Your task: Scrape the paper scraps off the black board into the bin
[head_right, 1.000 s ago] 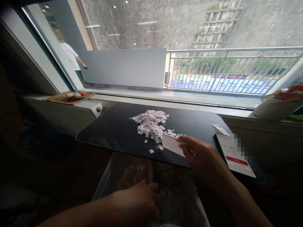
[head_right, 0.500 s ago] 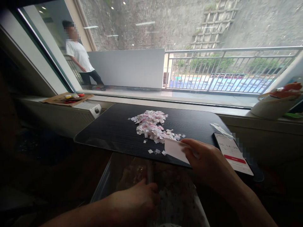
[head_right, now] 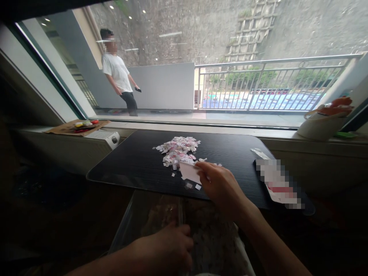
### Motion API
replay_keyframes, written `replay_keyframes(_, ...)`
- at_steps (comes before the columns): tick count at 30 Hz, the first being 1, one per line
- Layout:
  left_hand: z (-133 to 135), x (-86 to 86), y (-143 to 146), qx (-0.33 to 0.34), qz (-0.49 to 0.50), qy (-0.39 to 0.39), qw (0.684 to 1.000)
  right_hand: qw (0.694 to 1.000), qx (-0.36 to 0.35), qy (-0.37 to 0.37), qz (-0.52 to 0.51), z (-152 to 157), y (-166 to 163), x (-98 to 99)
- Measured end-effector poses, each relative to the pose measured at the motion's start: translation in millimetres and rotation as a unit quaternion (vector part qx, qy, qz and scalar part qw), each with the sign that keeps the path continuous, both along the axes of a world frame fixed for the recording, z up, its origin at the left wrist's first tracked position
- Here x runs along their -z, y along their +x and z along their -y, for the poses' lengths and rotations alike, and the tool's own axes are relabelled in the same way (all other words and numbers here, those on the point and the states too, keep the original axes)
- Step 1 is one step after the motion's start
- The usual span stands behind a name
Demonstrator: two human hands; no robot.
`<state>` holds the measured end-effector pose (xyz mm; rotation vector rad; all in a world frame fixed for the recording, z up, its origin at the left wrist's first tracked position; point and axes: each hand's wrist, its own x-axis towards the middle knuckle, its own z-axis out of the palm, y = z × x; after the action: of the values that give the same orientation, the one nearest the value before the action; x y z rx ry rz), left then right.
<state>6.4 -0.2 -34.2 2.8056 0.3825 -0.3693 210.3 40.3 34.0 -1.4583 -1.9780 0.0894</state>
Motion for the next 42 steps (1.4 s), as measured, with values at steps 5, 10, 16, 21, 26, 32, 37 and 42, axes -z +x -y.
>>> replay_keyframes(5,0.3,-0.8,-2.3,0.000,0.022,-0.015,1.000,1.000,0.010,0.001,0.026,12.6,15.2,-6.6)
replay_keyframes(10,-0.3,4.9,-2.2,0.006,0.037,-0.010,0.999,0.999,0.027,0.026,0.027,13.6,19.5,-3.7)
replay_keyframes(16,0.5,6.8,-0.9,-0.001,0.014,0.004,1.000,0.999,0.030,0.007,0.030,-2.0,1.4,-0.9)
replay_keyframes(21,1.1,0.0,-0.5,0.001,0.006,-0.010,1.000,0.998,-0.006,-0.047,0.038,12.0,6.6,-11.6)
replay_keyframes(26,-0.3,-5.5,-5.1,-0.012,-0.006,-0.036,0.999,0.996,0.050,-0.075,-0.003,32.4,52.7,-10.2)
replay_keyframes(32,-4.5,-23.0,-25.9,-0.016,-0.008,-0.072,0.997,0.970,0.103,-0.129,-0.179,20.2,78.3,20.8)
replay_keyframes(37,-10.7,-28.4,-35.7,-0.010,-0.016,-0.094,0.995,0.944,0.089,-0.190,-0.255,13.6,66.7,20.0)
replay_keyframes(42,-16.7,-28.5,-34.6,-0.008,-0.044,-0.091,0.995,0.934,0.060,-0.240,-0.258,9.8,68.7,6.3)
